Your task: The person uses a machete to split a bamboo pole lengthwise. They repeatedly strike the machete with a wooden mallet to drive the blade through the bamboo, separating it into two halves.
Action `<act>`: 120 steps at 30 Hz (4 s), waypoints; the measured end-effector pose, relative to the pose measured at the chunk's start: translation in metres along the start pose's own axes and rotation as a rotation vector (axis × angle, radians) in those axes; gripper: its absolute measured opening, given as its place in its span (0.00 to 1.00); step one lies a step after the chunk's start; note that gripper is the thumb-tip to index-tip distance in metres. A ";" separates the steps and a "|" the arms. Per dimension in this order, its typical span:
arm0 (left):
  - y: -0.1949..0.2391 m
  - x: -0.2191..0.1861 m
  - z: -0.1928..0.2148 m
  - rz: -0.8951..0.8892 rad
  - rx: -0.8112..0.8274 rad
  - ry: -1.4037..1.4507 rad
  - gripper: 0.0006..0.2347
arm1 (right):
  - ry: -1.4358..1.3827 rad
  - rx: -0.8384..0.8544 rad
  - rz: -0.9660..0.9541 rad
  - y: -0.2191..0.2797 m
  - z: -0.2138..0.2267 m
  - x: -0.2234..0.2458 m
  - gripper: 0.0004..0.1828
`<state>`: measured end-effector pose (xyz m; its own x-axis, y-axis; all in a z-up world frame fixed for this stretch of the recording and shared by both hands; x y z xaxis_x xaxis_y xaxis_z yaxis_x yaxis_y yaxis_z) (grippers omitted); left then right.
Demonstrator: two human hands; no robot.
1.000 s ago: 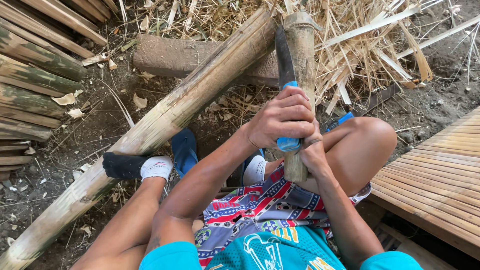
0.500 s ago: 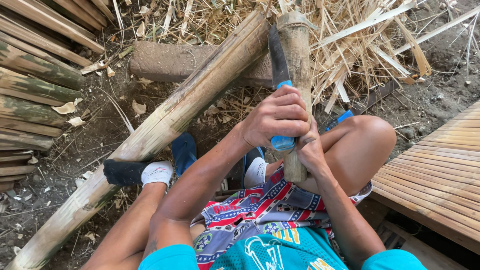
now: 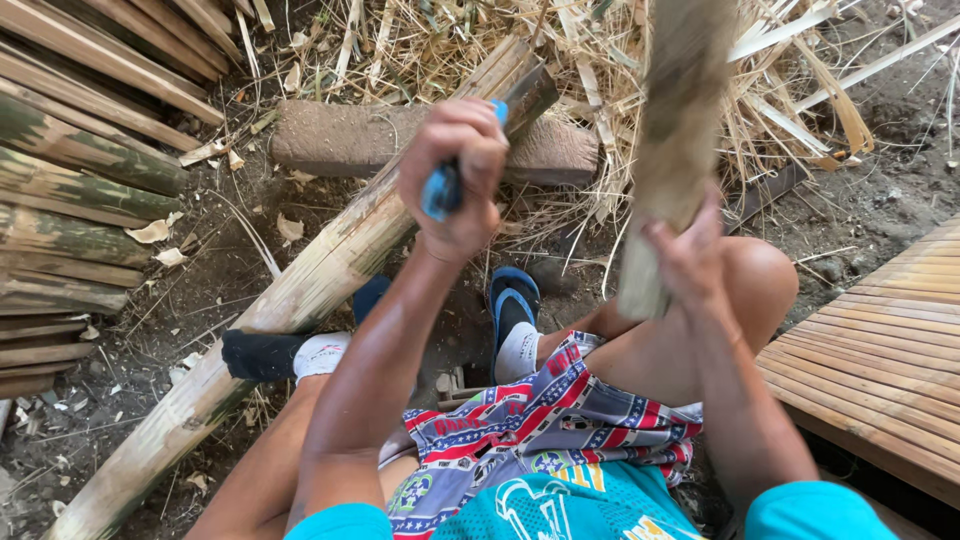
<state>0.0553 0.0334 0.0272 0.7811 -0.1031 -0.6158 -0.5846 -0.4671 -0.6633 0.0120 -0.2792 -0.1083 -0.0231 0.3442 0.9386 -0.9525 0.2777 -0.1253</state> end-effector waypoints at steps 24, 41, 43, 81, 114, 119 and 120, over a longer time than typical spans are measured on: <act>-0.018 -0.012 0.073 0.034 0.154 0.045 0.11 | -0.288 -0.045 -0.187 -0.162 0.025 0.035 0.49; -0.019 -0.036 0.116 0.077 0.120 0.038 0.08 | -0.376 0.287 -0.233 -0.071 -0.051 0.029 0.48; -0.020 -0.034 0.142 0.068 0.063 0.054 0.09 | -0.185 -0.004 -0.246 -0.100 -0.018 0.037 0.47; -0.055 -0.016 0.232 0.219 -0.210 -0.255 0.07 | -0.173 0.738 -0.353 0.128 -0.296 0.025 0.45; -0.019 -0.134 0.472 -0.003 -1.251 -0.149 0.13 | 0.006 0.752 -0.230 0.161 -0.281 0.030 0.52; -0.046 -0.102 0.331 0.086 -0.424 -0.200 0.09 | 0.043 0.764 -0.199 0.154 -0.267 0.039 0.51; -0.051 -0.101 0.290 0.058 -0.173 -0.239 0.09 | 0.052 0.764 -0.210 0.150 -0.262 0.038 0.51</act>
<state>-0.0575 0.3222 0.0002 0.6616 0.0663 -0.7469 -0.5647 -0.6113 -0.5545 -0.0522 0.0104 -0.1754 0.1765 0.3996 0.8995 -0.8803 -0.3447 0.3259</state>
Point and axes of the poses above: each hand's wrist, its own y-axis away from the middle knuckle, its own z-axis out of the back of the hand, x = y × z, the point moved 4 cm from there along -y, towards the middle knuckle, and after that the axes turned 14 degrees about -x, right-handed, at the moved point
